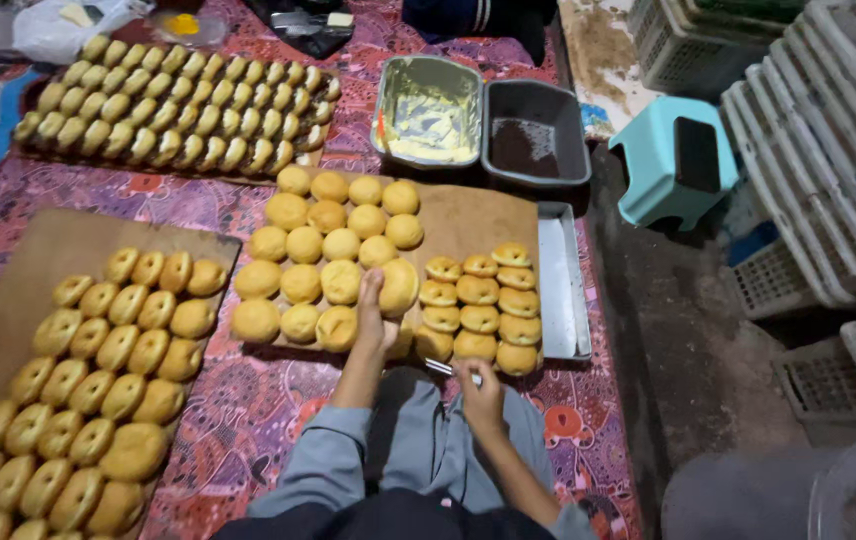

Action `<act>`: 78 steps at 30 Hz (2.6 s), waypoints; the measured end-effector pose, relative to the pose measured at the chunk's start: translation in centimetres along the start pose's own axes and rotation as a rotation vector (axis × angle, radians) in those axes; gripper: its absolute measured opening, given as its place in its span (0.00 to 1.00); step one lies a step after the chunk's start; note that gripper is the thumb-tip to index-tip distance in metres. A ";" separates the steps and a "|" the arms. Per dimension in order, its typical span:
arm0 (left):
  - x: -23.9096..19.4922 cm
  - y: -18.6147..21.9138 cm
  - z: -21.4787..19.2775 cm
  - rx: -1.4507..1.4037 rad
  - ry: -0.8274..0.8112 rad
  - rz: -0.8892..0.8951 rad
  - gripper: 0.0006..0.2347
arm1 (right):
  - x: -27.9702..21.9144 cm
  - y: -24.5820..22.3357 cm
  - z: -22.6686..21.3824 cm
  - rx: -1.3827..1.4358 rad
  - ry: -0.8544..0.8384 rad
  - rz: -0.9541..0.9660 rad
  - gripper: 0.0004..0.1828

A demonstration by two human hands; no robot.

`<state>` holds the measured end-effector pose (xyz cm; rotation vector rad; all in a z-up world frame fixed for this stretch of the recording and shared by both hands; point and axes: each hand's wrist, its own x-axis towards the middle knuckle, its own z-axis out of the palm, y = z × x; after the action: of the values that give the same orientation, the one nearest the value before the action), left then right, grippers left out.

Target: The person sits on the floor and uses a small metal tool to poke a hole in the center of each round bun. They handle the buns one at a time, placing the finished ones on a metal tray.

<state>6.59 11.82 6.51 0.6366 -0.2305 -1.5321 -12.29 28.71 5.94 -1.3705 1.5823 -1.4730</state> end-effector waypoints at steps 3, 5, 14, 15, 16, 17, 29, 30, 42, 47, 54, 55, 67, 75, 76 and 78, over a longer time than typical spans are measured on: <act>-4.8 2.6 2.9 0.014 -0.104 -0.001 0.19 | 1.4 -6.0 0.9 0.115 0.015 -0.016 0.07; -7.6 4.4 5.0 0.014 -0.164 0.001 0.20 | 2.0 -9.9 0.9 0.226 0.057 0.035 0.07; -16.5 10.5 9.9 0.014 -0.323 0.069 0.22 | -0.6 -20.1 -2.1 0.331 0.058 -0.127 0.06; -17.3 10.6 10.1 0.032 -0.325 0.055 0.22 | -0.8 -20.7 -2.2 0.351 0.050 -0.137 0.06; -17.9 10.7 10.4 0.051 -0.328 0.042 0.23 | -0.9 -21.2 -2.3 0.352 0.040 -0.166 0.06; -18.4 10.7 10.6 0.052 -0.346 0.038 0.23 | -1.1 -21.7 -2.4 0.352 0.029 -0.191 0.06; -22.6 9.6 10.2 0.385 -0.435 0.155 0.16 | -4.1 -22.7 -3.9 -0.197 0.140 -0.522 0.13; -23.0 9.4 10.2 0.447 -0.453 0.148 0.16 | -4.3 -22.6 -3.7 -0.185 0.115 -0.491 0.13; -23.4 6.7 9.3 0.455 -0.369 0.032 0.12 | -2.6 -21.7 -4.9 -0.297 -0.007 -0.622 0.11; -22.7 4.6 8.3 0.394 -0.270 0.020 0.12 | -3.3 -21.0 -4.0 -0.257 -0.003 -0.438 0.13; -22.3 3.0 7.1 0.271 -0.190 0.058 0.12 | -3.7 -18.7 -4.5 -0.321 0.269 -0.628 0.10; -22.6 2.7 7.0 0.275 -0.184 0.067 0.12 | -3.9 -18.1 -4.3 -0.295 0.230 -0.571 0.11; -22.9 4.0 6.8 0.482 -0.224 -0.179 0.12 | -3.5 -13.3 -4.4 0.089 -0.194 -0.192 0.13; -22.8 -0.6 5.3 0.371 -0.052 -0.014 0.12 | -2.1 -11.1 -2.5 -0.434 0.180 -0.583 0.16; -22.5 -0.9 4.9 0.338 -0.055 -0.027 0.12 | -2.3 -10.6 -2.5 -0.380 0.160 -0.529 0.14; -21.0 -0.4 4.1 0.385 -0.120 -0.037 0.13 | -1.8 -10.0 -2.2 -0.267 0.132 -0.436 0.13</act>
<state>2.99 31.20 14.86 0.8539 -0.6178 -1.5760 -10.84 32.48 15.47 -1.9002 1.6805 -1.6715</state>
